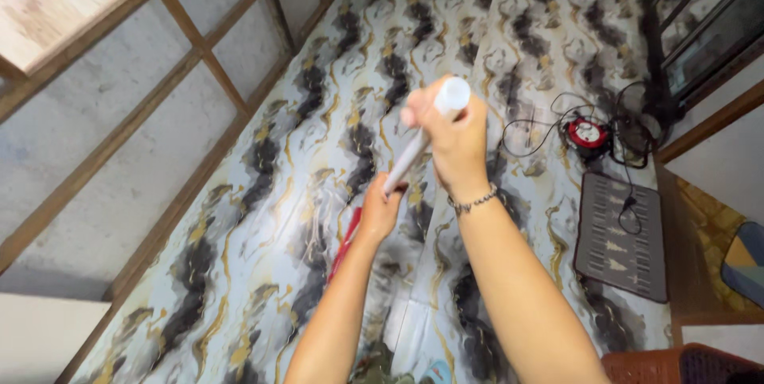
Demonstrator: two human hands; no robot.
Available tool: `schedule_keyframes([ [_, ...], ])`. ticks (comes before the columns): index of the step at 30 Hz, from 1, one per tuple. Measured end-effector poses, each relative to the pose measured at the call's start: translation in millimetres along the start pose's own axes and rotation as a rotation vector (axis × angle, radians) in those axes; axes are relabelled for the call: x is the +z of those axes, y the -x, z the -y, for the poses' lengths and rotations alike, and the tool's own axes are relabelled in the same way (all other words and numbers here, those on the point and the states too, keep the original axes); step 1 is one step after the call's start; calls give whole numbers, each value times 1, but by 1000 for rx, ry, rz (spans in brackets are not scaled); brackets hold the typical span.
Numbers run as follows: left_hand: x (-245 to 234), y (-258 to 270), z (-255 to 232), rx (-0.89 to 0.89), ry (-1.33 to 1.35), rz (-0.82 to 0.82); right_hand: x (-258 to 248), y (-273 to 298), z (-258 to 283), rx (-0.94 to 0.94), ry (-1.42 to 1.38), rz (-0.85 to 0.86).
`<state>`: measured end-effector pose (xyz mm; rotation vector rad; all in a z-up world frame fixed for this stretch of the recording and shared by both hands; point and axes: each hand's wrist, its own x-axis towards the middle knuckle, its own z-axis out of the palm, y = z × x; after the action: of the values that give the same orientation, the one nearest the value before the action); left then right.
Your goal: The person assembles a broom by connecting the pole sections to the broom head, handles an extension cord reel, and untangles the power cord of an electric fan by hand.
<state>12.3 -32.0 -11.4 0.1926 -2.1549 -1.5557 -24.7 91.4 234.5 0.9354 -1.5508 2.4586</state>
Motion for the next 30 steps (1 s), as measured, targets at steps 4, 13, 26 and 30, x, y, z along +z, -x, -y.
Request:
schedule_keyframes([
  [4,-39,2,18,-102,-162,131,3,-5,-27,123,-22,-155],
  [13,3,9,72,-514,-503,128,-9,31,-63,497,368,291],
  [26,25,-50,0,-297,-539,126,-11,17,6,204,284,353],
  [30,27,-25,-18,-391,-488,55,-24,16,-1,215,227,277],
])
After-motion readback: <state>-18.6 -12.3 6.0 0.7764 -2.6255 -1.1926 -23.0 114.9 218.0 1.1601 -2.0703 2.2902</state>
